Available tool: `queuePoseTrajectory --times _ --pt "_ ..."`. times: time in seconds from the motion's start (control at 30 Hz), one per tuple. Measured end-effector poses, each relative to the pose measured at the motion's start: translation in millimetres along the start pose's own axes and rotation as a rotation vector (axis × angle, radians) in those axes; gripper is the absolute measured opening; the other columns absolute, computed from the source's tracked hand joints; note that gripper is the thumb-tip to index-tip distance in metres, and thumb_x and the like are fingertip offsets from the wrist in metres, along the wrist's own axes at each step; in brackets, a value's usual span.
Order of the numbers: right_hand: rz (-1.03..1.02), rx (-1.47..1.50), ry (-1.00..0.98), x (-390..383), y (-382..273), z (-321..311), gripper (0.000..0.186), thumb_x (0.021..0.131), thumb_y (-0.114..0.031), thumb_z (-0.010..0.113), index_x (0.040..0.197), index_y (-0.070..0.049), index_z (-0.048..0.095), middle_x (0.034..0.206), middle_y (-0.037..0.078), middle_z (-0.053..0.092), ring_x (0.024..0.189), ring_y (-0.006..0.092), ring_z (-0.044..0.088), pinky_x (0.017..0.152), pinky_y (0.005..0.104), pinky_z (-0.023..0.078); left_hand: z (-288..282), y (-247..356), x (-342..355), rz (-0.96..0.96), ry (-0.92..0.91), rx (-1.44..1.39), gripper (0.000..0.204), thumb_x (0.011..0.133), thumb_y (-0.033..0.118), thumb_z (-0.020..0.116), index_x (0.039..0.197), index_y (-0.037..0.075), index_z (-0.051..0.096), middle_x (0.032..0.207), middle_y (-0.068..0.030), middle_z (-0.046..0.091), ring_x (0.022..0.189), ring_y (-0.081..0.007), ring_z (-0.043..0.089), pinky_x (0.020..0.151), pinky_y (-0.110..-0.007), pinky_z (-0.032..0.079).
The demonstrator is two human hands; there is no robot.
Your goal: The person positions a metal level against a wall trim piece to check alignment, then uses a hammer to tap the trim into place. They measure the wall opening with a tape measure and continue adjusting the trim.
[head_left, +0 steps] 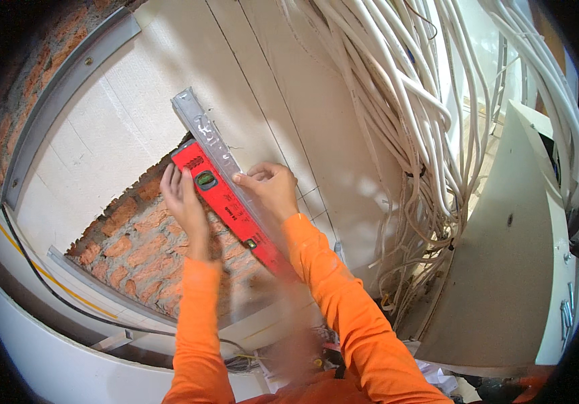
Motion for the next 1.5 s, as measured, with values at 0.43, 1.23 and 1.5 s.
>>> queuePoseTrajectory --times 0.43,1.23,1.5 --pt "0.035 -0.251 -0.068 -3.2 -30.5 -11.7 0.045 0.069 -0.045 0.09 0.084 -0.006 0.074 0.07 0.006 0.07 0.064 0.0166 0.066 0.064 0.0347 0.054 23.0 -15.9 -112.1 0.491 -0.359 0.923 0.08 0.084 0.013 0.066 0.158 0.009 0.034 0.159 -0.0292 0.031 0.148 -0.0543 0.021 0.116 -0.064 0.021" --pt "-0.821 -0.623 0.206 -146.5 -167.6 -38.9 0.032 0.078 -0.009 0.077 0.108 -0.004 0.069 0.103 0.013 0.068 0.099 0.0323 0.063 0.089 0.04 0.05 -37.6 -72.5 -67.2 0.629 -0.709 0.903 0.064 0.098 0.043 0.057 0.15 0.007 0.047 0.162 -0.0132 0.036 0.152 -0.0378 0.025 0.121 -0.063 0.015" --pt "-0.943 -0.876 0.336 -272.3 -273.1 -101.6 0.027 0.075 0.003 0.068 0.102 -0.004 0.068 0.093 0.014 0.068 0.091 0.0303 0.059 0.087 0.0432 0.048 -21.3 -42.1 -73.2 0.886 -0.643 1.066 0.073 0.086 0.04 0.074 0.146 0.006 0.049 0.16 -0.0122 0.037 0.152 -0.0357 0.028 0.12 -0.066 0.015"
Point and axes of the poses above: each hand's wrist, its own x-axis towards the middle knuckle, its own z-axis out of the palm, y = z × x, the point moved 1 cm from there along x, towards the middle knuckle
